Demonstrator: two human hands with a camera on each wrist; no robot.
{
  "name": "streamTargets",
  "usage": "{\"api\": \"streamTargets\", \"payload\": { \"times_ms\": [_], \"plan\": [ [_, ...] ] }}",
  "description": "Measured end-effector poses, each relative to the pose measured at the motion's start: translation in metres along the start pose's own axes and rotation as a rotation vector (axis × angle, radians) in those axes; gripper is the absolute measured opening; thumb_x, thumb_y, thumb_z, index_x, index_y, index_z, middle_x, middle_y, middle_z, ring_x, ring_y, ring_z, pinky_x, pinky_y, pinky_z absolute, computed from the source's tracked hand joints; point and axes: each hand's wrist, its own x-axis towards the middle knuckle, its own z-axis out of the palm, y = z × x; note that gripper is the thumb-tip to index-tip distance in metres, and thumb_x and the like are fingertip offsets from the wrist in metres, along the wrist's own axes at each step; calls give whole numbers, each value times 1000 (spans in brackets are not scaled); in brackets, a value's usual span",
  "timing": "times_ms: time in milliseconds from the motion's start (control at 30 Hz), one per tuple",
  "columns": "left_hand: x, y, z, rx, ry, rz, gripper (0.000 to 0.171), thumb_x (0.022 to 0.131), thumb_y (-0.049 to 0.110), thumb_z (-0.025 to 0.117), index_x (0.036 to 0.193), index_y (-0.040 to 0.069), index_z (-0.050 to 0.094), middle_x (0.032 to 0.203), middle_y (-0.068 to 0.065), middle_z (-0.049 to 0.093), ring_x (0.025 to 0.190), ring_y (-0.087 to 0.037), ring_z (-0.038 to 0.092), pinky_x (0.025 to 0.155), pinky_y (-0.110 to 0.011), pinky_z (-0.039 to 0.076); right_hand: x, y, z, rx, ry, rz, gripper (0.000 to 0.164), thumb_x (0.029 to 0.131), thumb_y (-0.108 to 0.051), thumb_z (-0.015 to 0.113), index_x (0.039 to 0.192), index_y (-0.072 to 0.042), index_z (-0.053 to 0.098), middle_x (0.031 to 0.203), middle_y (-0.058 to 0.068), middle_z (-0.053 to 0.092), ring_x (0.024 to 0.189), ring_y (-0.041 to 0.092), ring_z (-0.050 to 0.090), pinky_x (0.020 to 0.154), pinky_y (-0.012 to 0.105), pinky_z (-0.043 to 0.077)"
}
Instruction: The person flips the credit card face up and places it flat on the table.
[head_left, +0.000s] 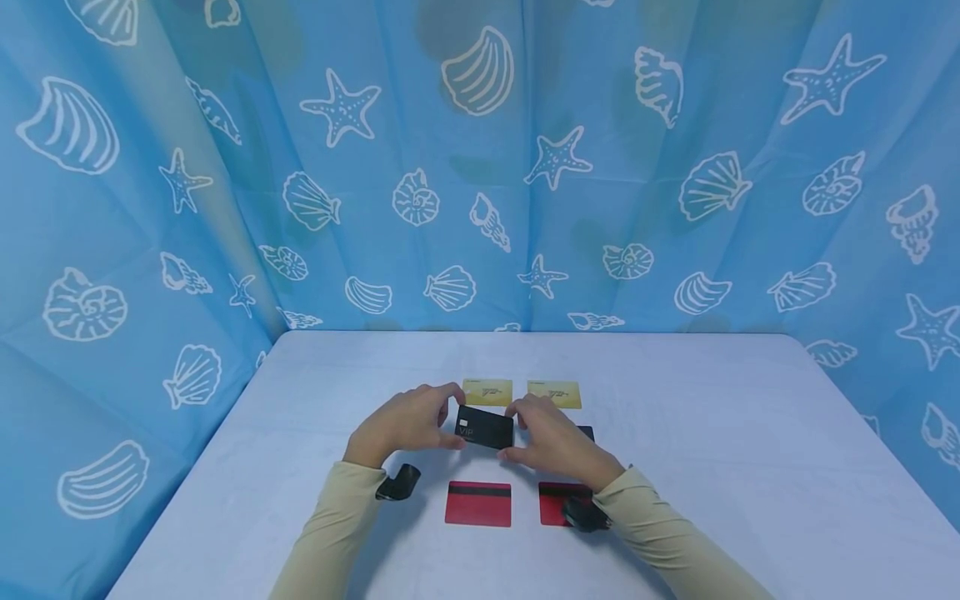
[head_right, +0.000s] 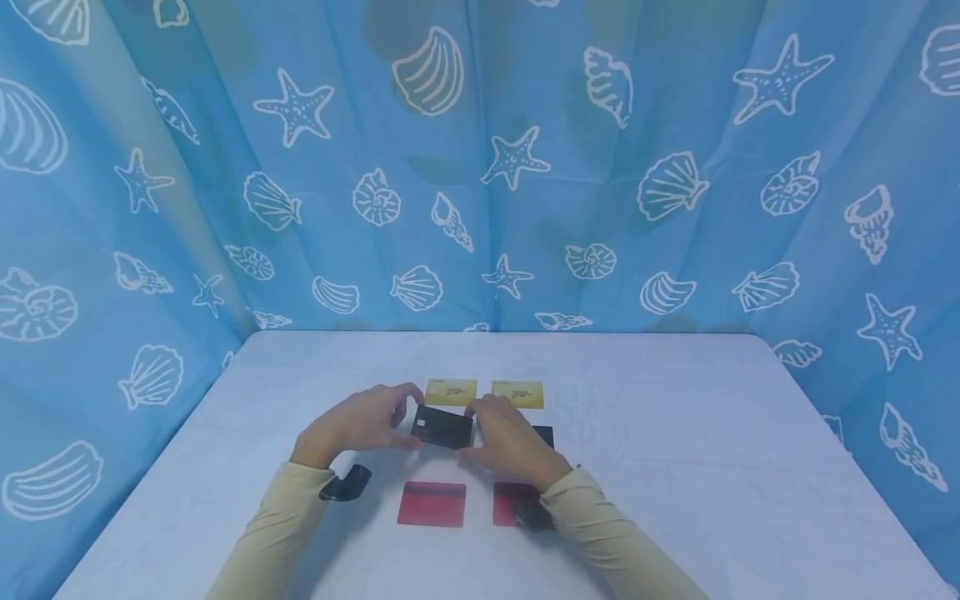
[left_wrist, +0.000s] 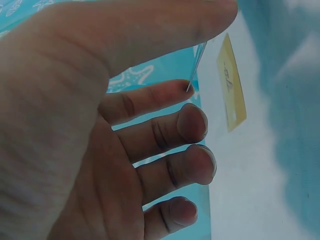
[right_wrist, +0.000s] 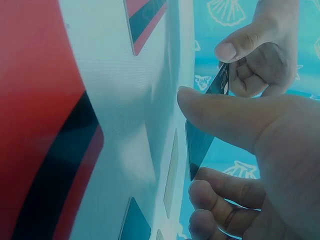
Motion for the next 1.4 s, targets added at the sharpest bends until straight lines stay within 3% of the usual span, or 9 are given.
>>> {"api": "streamTargets", "payload": {
  "times_ms": [300,867,1400],
  "plan": [
    [4,-6,6,8,-5,4,58,78,36,90,125,20,62,84,1,59,73,-16,56,63,-30,47,-2,-3,0,5,-13,13,61,78,-35,91,128,-12,63,105,1,60,99,15,53,85,34,53],
    [9,-8,12,13,-70,-62,57,79,37,90,125,21,62,91,0,61,78,-17,57,70,-32,49,3,3,5,-3,-45,0,61,80,-34,90,128,-10,63,103,0,57,100,16,51,89,36,50],
    [11,-10,16,16,-83,-59,56,78,36,90,124,18,64,88,-1,61,77,-17,57,69,-32,48,6,5,10,-4,-66,-5,61,80,-36,89,129,-10,63,101,-1,57,99,16,51,88,36,49]
  ]
}}
